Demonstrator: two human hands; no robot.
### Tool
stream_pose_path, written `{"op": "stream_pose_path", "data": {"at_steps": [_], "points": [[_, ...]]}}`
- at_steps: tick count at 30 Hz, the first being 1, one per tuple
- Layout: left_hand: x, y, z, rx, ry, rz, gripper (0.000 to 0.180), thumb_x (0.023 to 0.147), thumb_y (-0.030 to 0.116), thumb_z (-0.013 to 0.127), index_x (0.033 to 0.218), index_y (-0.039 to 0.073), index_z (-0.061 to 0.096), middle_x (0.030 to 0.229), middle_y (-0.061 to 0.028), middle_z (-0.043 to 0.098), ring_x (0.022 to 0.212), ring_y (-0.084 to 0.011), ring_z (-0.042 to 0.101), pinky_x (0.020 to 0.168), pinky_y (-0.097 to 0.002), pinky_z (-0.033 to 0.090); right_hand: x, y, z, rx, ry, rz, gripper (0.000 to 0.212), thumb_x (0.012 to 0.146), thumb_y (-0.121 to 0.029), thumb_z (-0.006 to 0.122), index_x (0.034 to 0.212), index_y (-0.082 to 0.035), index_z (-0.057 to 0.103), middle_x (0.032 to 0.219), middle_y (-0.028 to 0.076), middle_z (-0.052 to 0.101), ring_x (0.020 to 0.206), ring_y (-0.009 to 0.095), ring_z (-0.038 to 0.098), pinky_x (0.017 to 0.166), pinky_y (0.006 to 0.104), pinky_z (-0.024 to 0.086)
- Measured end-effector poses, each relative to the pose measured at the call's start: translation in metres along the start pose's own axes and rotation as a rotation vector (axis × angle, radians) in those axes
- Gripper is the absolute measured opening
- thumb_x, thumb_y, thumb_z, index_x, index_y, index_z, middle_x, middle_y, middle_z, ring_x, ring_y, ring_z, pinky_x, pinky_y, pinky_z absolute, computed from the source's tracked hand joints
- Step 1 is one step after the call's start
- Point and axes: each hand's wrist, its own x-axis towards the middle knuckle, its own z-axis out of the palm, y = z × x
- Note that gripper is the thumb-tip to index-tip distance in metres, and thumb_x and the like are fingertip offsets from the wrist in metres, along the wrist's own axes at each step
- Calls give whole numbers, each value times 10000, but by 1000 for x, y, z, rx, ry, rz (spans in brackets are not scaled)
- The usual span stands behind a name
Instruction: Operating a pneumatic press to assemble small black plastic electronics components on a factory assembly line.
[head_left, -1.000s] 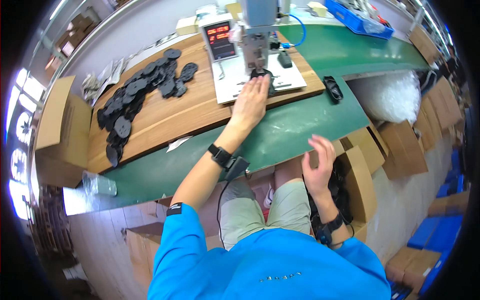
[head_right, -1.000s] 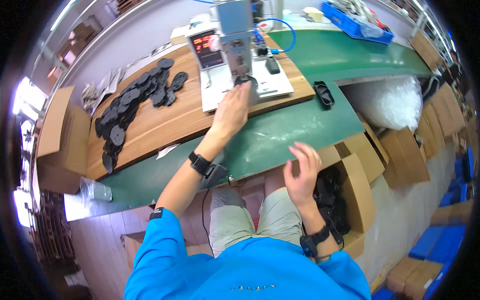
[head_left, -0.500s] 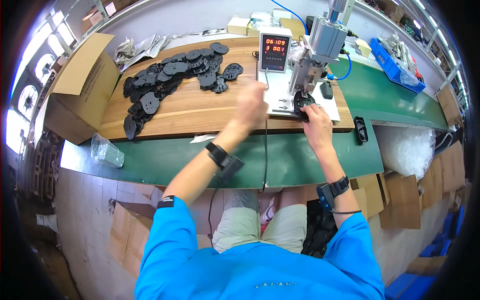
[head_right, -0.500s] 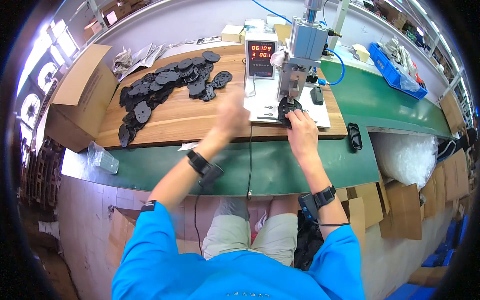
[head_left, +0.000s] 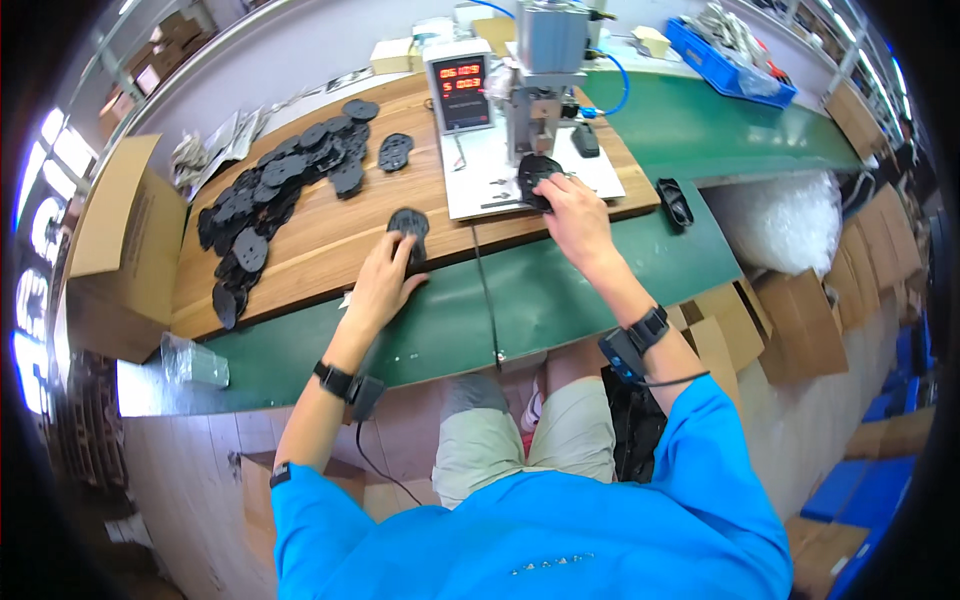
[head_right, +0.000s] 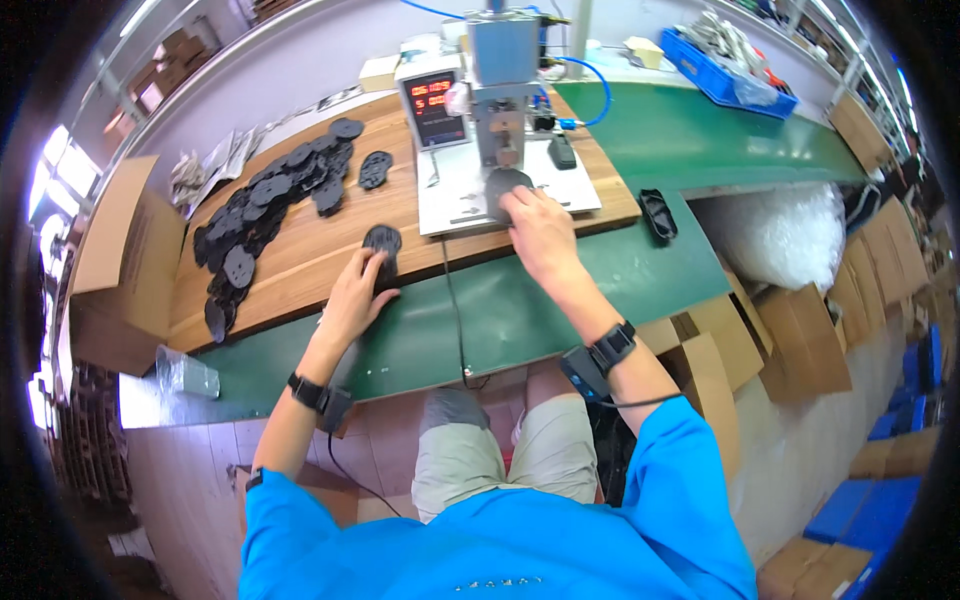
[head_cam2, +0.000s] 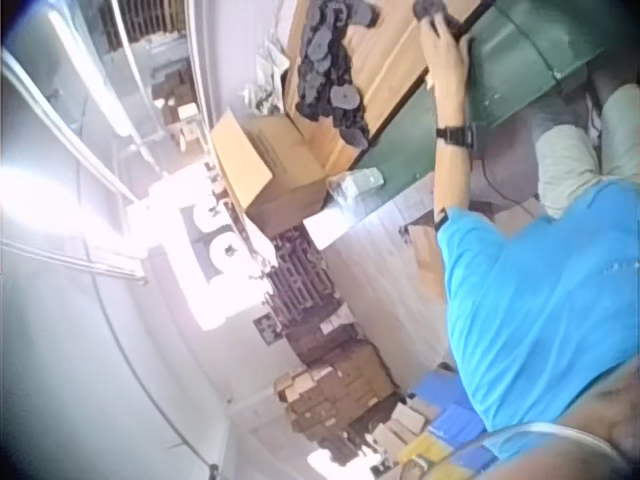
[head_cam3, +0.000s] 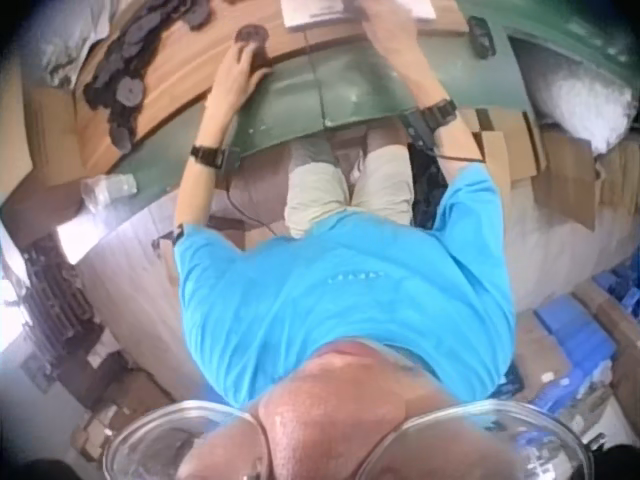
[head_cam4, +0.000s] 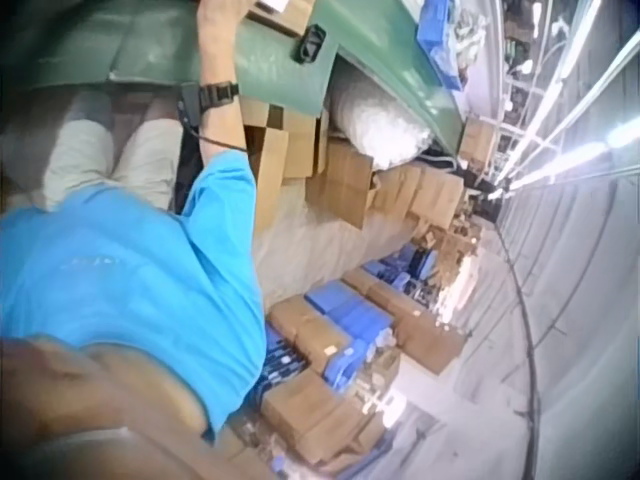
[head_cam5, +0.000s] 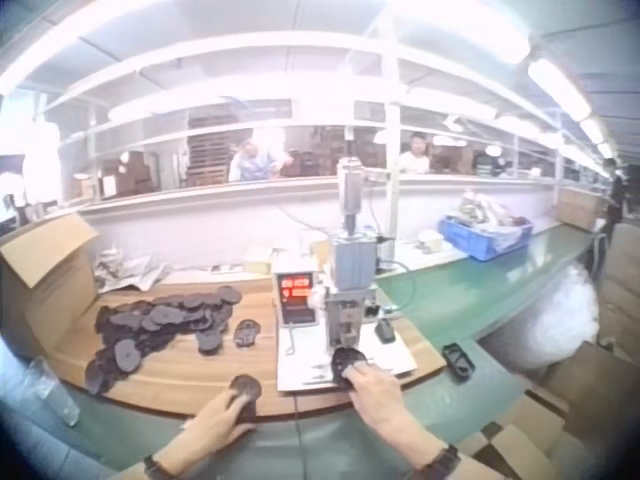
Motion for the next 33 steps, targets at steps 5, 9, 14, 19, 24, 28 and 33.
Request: {"op": "stream_pose_path", "data": {"at_steps": [5, 9, 14, 19, 24, 28, 33], "points": [[-7, 24, -12, 104, 63, 59, 508, 927, -21, 701, 1424, 71, 644, 1375, -177, 647, 1229, -413, 649, 1036, -483, 546, 0, 2, -2, 23, 17, -6, 341, 757, 31, 750, 1068, -79, 663, 1055, 86, 653, 1038, 338, 650, 887, 482, 570], [16, 50, -13, 24, 187, 45, 487, 948, 12, 679, 1431, 74, 657, 1369, -182, 691, 1255, -384, 668, 1041, -494, 558, -2, 4, -1, 18, 45, -16, 323, 760, 38, 720, 1055, -75, 656, 1042, 89, 647, 1026, 340, 648, 866, 484, 572], [59, 83, 5, 35, 307, 157, 476, 954, 10, 656, 1423, 91, 666, 1358, -187, 718, 1297, -373, 669, 1076, -483, 554, 6, 5, -5, -59, -25, -49, 349, 769, 14, 798, 1089, -71, 690, 1080, 69, 672, 1050, 317, 668, 921, 452, 582], [91, 116, 32, 52, 342, 186, 497, 935, 29, 647, 1425, 107, 665, 1357, -182, 721, 1284, -362, 677, 1081, -470, 550, -9, 18, -18, 58, 154, -31, 335, 813, 7, 754, 1133, -85, 717, 1087, 84, 692, 1071, 327, 685, 926, 453, 589], [122, 129, 58, 132, 296, 283, 537, 875, -25, 648, 1395, 110, 670, 1395, -179, 695, 1316, -366, 652, 1097, -468, 548, -74, 3, -60, 160, 380, 114, 391, 833, 52, 749, 1204, -71, 743, 1151, 108, 733, 1097, 336, 694, 941, 432, 580], [143, 131, 73, 133, 276, 292, 533, 873, -42, 628, 1382, 110, 670, 1381, -199, 692, 1330, -394, 635, 1117, -491, 533, -170, -20, -102, 174, 400, 299, 399, 824, 96, 735, 1199, -39, 746, 1154, 155, 727, 1082, 363, 694, 943, 439, 563], [140, 153, 66, 101, 303, 287, 513, 877, -56, 606, 1362, 103, 665, 1411, -228, 662, 1350, -419, 613, 1151, -511, 507, -296, -19, -113, 89, 206, 589, 337, 858, 70, 706, 1186, -2, 730, 1156, 174, 718, 1090, 374, 680, 963, 444, 553]]}}
